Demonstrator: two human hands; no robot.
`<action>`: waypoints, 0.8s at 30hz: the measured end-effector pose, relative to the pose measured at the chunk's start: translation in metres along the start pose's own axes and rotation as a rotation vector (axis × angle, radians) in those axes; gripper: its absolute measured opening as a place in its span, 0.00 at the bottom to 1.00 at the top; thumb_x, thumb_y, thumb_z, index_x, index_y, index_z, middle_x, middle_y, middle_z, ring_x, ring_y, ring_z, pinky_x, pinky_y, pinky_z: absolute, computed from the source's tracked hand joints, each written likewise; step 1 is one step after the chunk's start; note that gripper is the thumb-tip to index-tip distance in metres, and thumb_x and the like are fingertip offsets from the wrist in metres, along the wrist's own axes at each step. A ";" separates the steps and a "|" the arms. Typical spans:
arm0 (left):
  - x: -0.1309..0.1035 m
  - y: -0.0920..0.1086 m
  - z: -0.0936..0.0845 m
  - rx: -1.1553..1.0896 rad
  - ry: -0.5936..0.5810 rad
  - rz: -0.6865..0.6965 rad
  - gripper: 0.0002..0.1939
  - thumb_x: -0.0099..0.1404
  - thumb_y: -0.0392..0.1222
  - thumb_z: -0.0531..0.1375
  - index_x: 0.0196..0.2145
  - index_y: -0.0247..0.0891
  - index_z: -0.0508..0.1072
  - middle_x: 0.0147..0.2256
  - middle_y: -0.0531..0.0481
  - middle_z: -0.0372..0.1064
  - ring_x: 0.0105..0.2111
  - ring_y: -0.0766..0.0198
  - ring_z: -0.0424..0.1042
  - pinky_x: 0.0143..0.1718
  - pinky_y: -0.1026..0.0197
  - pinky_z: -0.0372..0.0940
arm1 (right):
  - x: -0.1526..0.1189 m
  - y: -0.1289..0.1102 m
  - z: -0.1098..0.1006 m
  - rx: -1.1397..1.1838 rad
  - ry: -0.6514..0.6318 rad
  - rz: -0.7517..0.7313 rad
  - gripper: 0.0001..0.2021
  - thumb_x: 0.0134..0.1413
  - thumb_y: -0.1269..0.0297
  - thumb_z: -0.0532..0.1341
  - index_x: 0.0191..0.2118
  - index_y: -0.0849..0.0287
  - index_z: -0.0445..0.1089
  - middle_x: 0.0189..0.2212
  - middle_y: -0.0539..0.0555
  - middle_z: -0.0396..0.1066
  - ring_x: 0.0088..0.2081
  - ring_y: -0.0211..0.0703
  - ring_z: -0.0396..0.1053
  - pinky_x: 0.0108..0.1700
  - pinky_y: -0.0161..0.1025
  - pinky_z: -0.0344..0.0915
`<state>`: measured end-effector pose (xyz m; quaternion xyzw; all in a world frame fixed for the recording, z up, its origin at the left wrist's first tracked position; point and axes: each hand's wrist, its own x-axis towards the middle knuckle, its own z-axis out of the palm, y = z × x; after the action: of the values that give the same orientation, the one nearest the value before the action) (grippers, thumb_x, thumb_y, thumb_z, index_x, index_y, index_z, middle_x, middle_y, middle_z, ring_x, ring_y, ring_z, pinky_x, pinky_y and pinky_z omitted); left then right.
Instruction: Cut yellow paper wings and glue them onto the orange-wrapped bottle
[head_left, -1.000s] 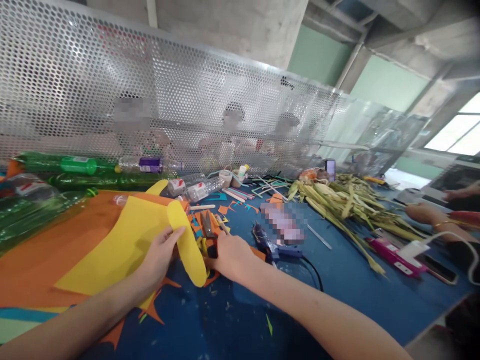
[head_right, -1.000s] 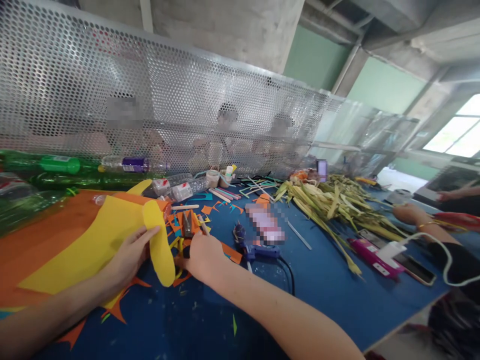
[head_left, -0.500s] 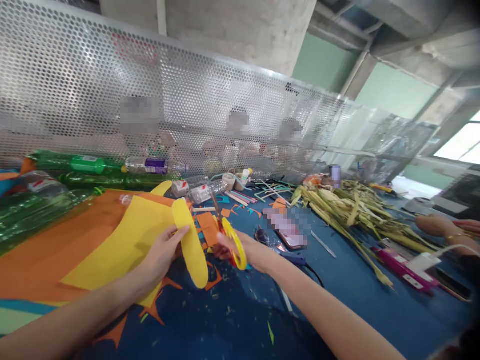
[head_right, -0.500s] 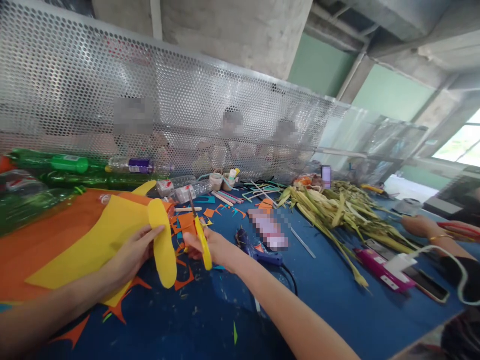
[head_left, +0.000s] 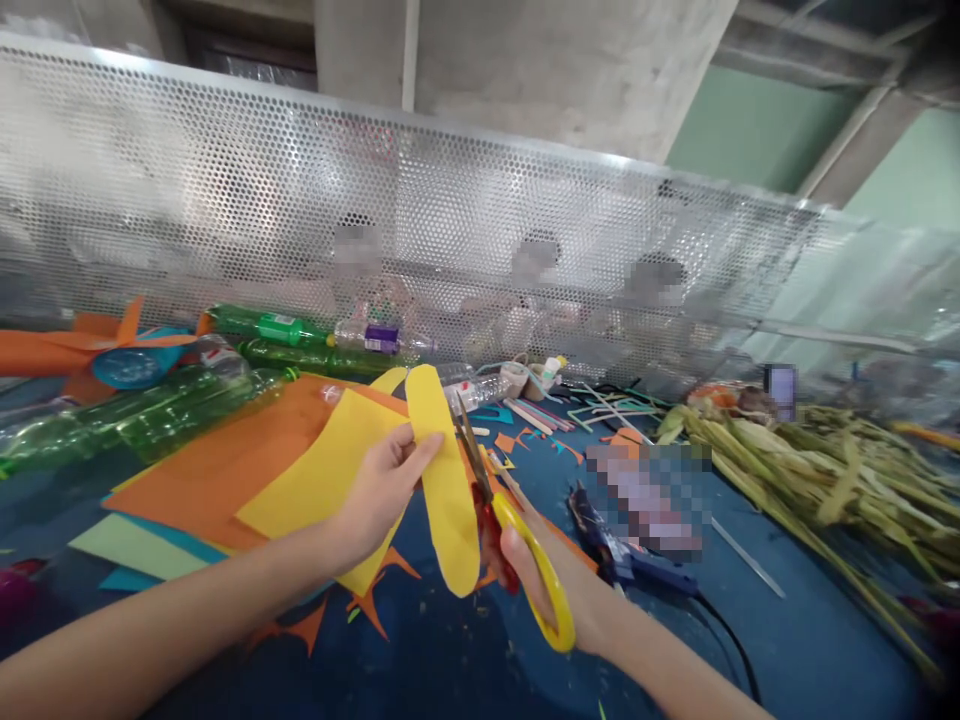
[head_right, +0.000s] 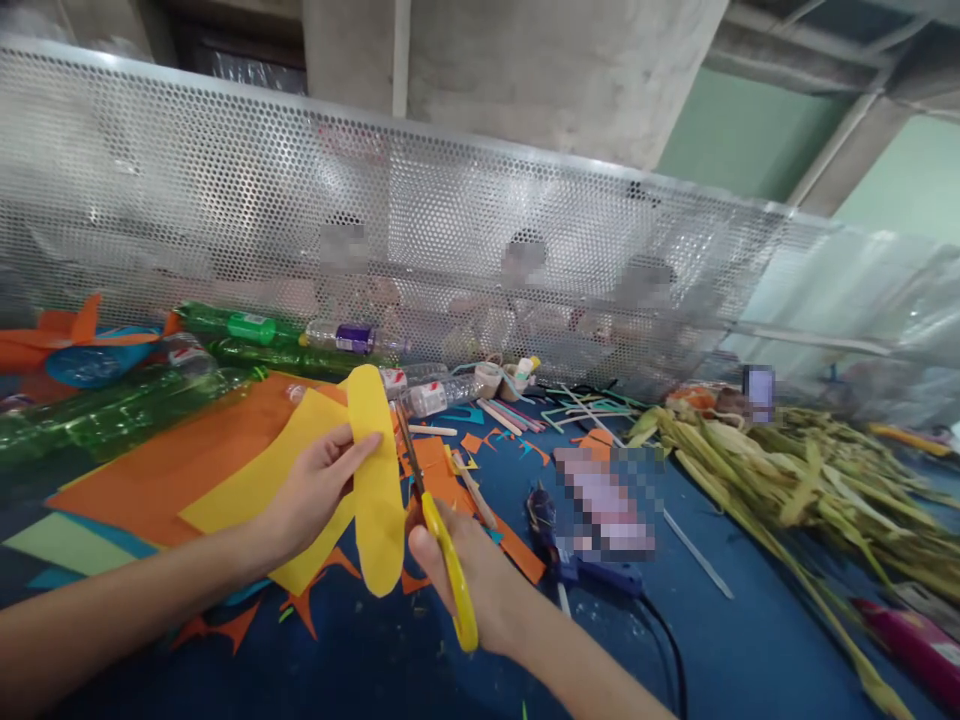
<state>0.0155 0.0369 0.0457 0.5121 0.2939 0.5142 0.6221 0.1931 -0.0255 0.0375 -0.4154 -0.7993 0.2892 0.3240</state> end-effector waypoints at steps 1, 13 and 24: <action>-0.001 0.002 0.001 0.009 0.001 0.004 0.10 0.60 0.47 0.58 0.35 0.37 0.72 0.31 0.51 0.74 0.27 0.63 0.72 0.31 0.63 0.66 | -0.001 -0.006 0.000 -0.023 -0.018 -0.008 0.20 0.63 0.52 0.40 0.30 0.56 0.61 0.22 0.48 0.59 0.25 0.38 0.60 0.32 0.36 0.62; -0.006 0.003 0.008 -0.003 -0.027 -0.087 0.11 0.58 0.46 0.60 0.33 0.35 0.72 0.30 0.48 0.74 0.28 0.62 0.73 0.32 0.62 0.67 | -0.002 -0.005 0.005 -0.153 -0.033 -0.018 0.16 0.63 0.57 0.42 0.25 0.55 0.52 0.20 0.46 0.53 0.22 0.37 0.56 0.30 0.38 0.59; -0.011 0.001 0.009 0.006 -0.065 -0.077 0.14 0.59 0.47 0.59 0.39 0.35 0.73 0.33 0.46 0.75 0.30 0.59 0.74 0.33 0.60 0.67 | -0.001 -0.009 0.006 -0.150 -0.020 -0.011 0.14 0.63 0.57 0.41 0.42 0.57 0.59 0.28 0.51 0.62 0.30 0.42 0.64 0.33 0.40 0.63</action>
<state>0.0204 0.0238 0.0477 0.5187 0.2947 0.4718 0.6492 0.1848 -0.0322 0.0405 -0.4311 -0.8242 0.2307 0.2856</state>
